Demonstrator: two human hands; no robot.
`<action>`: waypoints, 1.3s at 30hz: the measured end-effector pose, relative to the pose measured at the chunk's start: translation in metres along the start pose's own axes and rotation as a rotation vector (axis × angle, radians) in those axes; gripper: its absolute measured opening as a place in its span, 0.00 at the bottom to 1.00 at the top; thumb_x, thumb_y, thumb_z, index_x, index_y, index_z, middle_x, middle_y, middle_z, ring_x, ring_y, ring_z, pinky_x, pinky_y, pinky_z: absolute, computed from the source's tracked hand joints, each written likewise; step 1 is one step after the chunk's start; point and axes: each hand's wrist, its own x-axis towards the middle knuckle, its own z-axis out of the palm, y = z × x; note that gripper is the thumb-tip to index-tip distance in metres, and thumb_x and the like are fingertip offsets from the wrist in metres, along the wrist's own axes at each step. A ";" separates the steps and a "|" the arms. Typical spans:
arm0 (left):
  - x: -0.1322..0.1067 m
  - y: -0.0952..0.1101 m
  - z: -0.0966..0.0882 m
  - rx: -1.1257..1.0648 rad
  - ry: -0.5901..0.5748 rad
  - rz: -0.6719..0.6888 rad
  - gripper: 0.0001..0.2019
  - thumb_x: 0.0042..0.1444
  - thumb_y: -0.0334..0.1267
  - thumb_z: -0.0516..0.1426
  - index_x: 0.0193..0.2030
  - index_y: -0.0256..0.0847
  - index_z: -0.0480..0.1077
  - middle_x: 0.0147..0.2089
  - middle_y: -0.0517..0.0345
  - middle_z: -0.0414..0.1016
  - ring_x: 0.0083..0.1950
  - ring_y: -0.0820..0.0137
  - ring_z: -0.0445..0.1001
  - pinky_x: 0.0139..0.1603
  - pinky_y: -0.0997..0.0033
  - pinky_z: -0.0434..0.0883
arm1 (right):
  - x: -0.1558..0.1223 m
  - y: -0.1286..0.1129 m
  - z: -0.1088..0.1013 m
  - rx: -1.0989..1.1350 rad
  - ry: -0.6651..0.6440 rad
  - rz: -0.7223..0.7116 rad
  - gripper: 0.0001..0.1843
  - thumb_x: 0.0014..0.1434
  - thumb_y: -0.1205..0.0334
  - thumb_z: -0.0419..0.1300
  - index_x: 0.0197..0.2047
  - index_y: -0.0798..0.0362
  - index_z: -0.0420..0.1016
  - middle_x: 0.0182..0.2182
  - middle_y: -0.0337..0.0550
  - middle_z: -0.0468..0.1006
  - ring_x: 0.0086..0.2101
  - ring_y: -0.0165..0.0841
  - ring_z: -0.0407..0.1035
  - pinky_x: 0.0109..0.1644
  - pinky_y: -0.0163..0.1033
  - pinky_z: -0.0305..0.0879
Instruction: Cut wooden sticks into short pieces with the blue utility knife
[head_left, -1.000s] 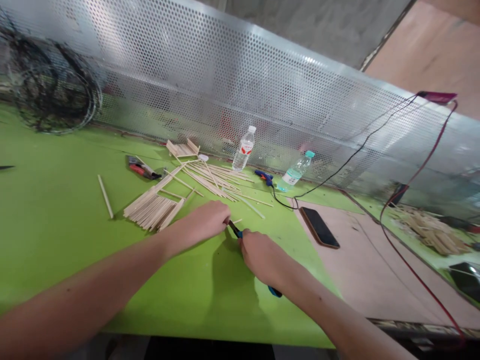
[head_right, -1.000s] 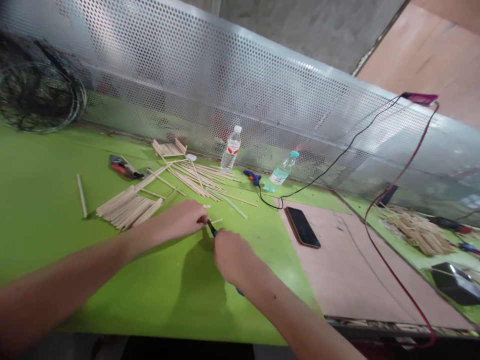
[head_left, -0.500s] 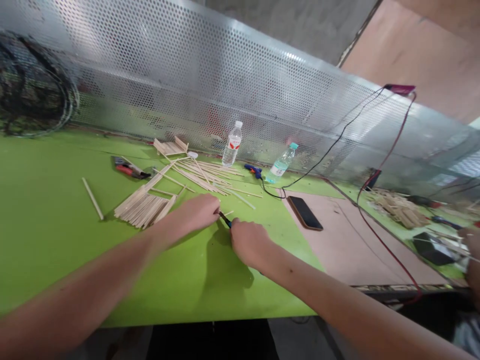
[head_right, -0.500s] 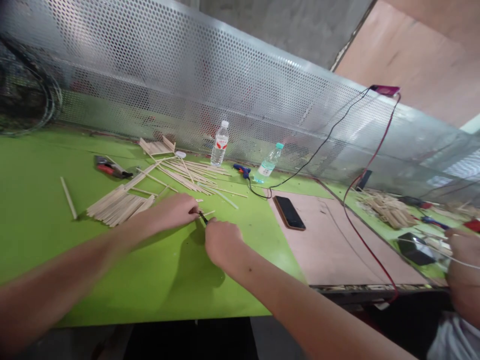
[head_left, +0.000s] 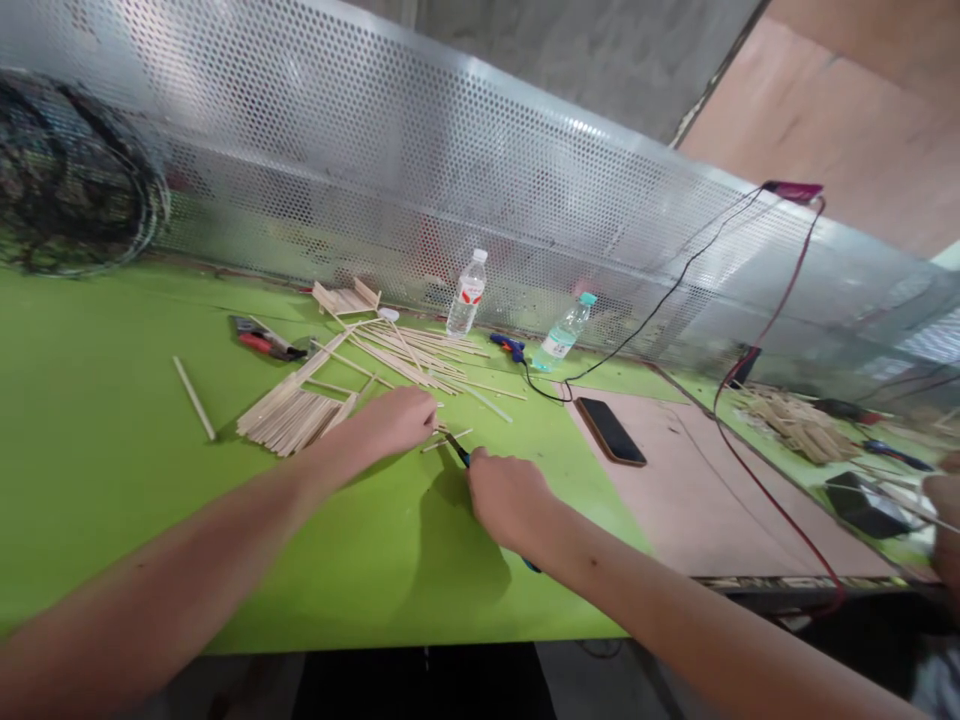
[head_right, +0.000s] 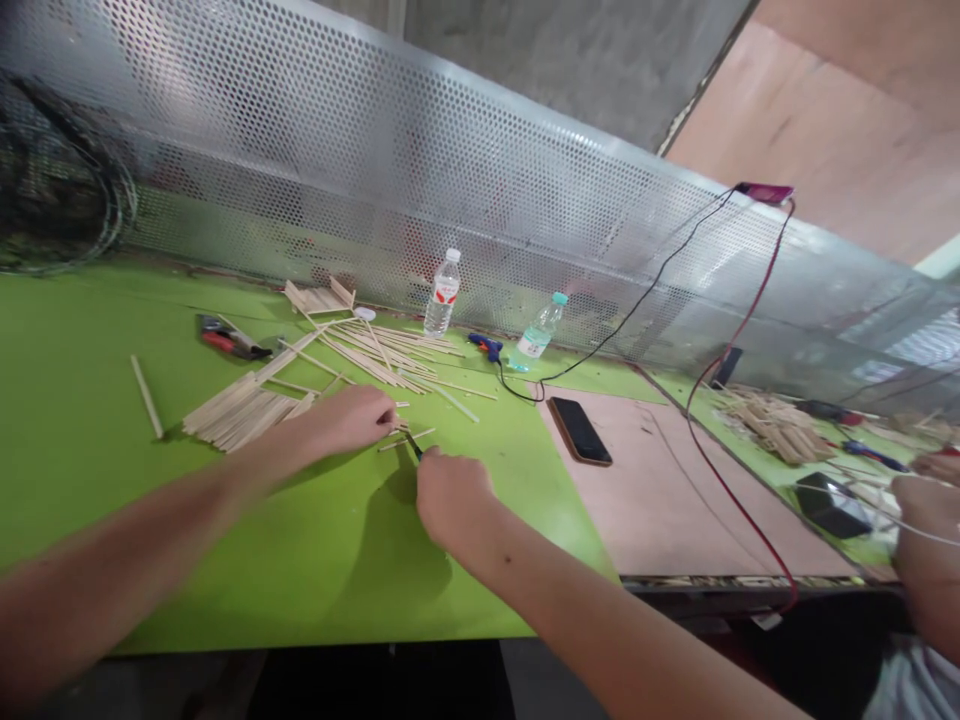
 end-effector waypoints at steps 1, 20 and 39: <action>0.000 0.001 0.000 0.017 -0.003 0.000 0.11 0.55 0.34 0.55 0.23 0.39 0.71 0.29 0.51 0.77 0.28 0.69 0.71 0.30 0.70 0.60 | 0.001 -0.001 0.000 0.004 0.001 0.002 0.27 0.59 0.78 0.54 0.62 0.64 0.66 0.35 0.57 0.82 0.32 0.44 0.79 0.33 0.41 0.68; -0.006 0.020 -0.012 0.133 -0.096 0.064 0.07 0.56 0.36 0.57 0.36 0.40 0.78 0.34 0.53 0.80 0.34 0.67 0.75 0.32 0.71 0.63 | 0.003 -0.007 -0.003 0.065 -0.115 0.087 0.20 0.67 0.54 0.61 0.58 0.55 0.71 0.53 0.49 0.75 0.47 0.38 0.74 0.49 0.49 0.74; -0.010 0.024 -0.012 0.131 -0.148 0.015 0.08 0.59 0.35 0.56 0.32 0.40 0.75 0.32 0.55 0.78 0.31 0.68 0.73 0.30 0.69 0.60 | 0.010 0.043 0.008 0.255 0.109 -0.093 0.15 0.72 0.58 0.46 0.38 0.54 0.70 0.30 0.50 0.78 0.28 0.38 0.73 0.27 0.38 0.53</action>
